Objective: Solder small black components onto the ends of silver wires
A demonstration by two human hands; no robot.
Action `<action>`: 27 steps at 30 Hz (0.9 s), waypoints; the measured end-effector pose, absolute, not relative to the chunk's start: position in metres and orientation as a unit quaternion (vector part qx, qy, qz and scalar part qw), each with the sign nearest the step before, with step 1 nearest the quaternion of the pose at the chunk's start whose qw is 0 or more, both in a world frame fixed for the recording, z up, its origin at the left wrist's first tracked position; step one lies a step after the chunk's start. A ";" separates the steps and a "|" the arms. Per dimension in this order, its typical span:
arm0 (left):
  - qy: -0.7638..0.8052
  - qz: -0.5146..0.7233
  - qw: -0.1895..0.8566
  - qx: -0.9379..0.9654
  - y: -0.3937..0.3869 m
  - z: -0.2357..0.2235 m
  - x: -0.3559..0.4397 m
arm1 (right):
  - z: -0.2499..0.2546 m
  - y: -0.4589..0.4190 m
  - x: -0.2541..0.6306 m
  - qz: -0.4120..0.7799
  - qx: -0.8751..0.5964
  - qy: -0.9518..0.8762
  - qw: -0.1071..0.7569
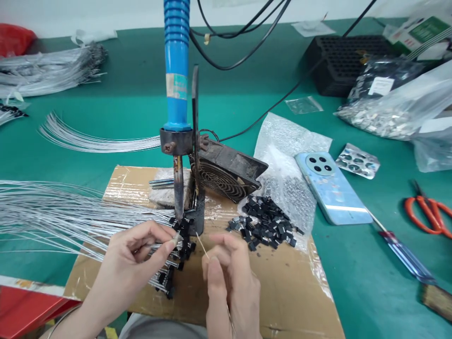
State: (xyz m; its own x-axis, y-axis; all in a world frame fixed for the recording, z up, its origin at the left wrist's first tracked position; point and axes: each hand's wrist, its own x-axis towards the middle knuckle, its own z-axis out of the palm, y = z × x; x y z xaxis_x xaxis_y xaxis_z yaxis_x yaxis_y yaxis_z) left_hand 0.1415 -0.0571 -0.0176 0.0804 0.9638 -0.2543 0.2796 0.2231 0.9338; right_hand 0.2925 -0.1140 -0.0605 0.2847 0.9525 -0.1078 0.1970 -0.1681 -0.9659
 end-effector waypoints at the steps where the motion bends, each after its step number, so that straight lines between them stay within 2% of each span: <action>1: 0.591 0.331 0.512 0.529 -0.057 -0.018 0.141 | -0.060 -0.114 0.295 0.389 -0.655 -0.455 0.460; 7: 0.591 0.326 0.510 0.533 -0.055 -0.020 0.139 | -0.056 -0.107 0.299 0.350 -0.581 -0.555 0.482; 18: 0.598 0.332 0.501 0.530 -0.043 -0.018 0.139 | -0.042 -0.098 0.286 0.460 -0.597 -0.420 0.505; 27: 0.606 0.328 0.488 0.536 -0.036 -0.013 0.142 | -0.042 -0.091 0.285 0.462 -0.595 -0.402 0.521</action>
